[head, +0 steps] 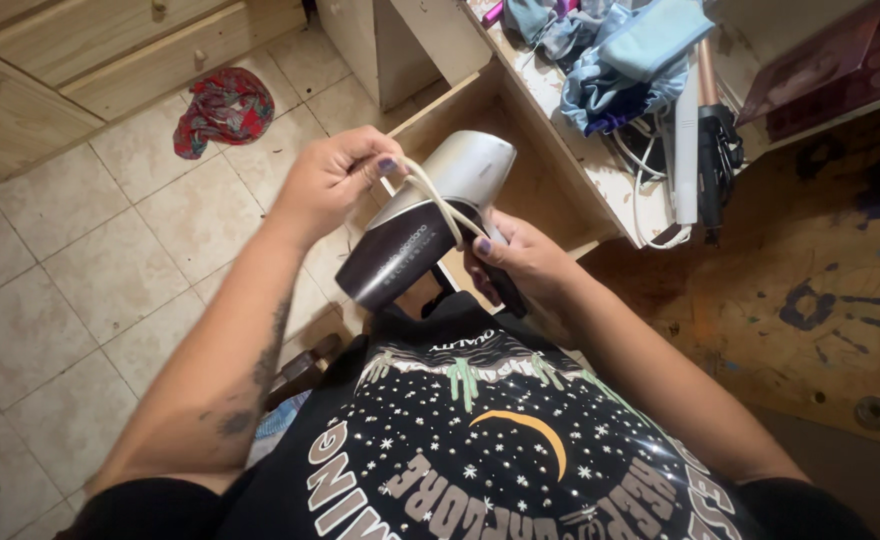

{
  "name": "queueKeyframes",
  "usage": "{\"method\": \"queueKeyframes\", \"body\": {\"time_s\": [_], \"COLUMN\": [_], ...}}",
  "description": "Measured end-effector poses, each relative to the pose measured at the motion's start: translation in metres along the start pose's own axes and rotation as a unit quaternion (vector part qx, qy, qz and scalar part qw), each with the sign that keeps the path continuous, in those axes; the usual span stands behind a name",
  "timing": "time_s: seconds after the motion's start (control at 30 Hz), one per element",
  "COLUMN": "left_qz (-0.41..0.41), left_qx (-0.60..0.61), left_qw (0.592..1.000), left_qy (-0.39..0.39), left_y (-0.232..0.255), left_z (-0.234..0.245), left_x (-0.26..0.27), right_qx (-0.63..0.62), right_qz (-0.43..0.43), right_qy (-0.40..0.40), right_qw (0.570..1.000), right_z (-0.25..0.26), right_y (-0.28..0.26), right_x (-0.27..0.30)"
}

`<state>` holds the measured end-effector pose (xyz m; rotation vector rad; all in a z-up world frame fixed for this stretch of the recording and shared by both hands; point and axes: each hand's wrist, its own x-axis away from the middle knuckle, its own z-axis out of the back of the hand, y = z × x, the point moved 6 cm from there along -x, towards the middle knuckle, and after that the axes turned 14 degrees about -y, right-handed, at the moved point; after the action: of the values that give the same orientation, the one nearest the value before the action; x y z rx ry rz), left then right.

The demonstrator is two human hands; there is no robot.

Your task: The person opens a cluttered dresser drawer and removes items including a hairdryer, a hair straightener, and a cloth. They wrap the cords of the hairdryer and straightener, then place the items back into the drawer. The person then opens a second drawer and removes a purple folder and a pink pouch.

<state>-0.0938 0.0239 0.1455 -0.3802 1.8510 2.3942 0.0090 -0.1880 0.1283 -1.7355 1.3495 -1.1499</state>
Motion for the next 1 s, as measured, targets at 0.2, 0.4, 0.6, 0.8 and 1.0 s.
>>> {"method": "queueKeyframes", "body": {"time_s": [0.2,0.4,0.6,0.8,1.0], "left_qz": [0.228,0.168,0.117,0.096,0.315], "left_qx": [0.282,-0.070,-0.125,0.135,0.124], "left_qw": [0.930,0.977,0.984,0.986,0.941], "left_qy": [0.063,-0.113,-0.042,0.013,-0.003], "left_y": [-0.061,0.004,0.050,-0.044,-0.077], "left_z": [-0.076,-0.089,-0.004,-0.003,-0.083], "left_x": [0.022,0.040,0.026,0.004,0.053], "right_qx": [-0.095,0.048,0.133,-0.039,-0.117], "right_qz": [0.080,0.104,-0.014,0.028,0.117], "right_qy": [-0.022,0.202,0.188,0.006,0.046], "right_qw": [0.992,0.973,0.973,0.999,0.985], "right_z": [-0.006,0.018,0.021,0.001,0.007], "right_y": [-0.007,-0.024,-0.016,-0.004,-0.011], "right_x": [-0.011,-0.014,-0.006,-0.002,-0.003]}}
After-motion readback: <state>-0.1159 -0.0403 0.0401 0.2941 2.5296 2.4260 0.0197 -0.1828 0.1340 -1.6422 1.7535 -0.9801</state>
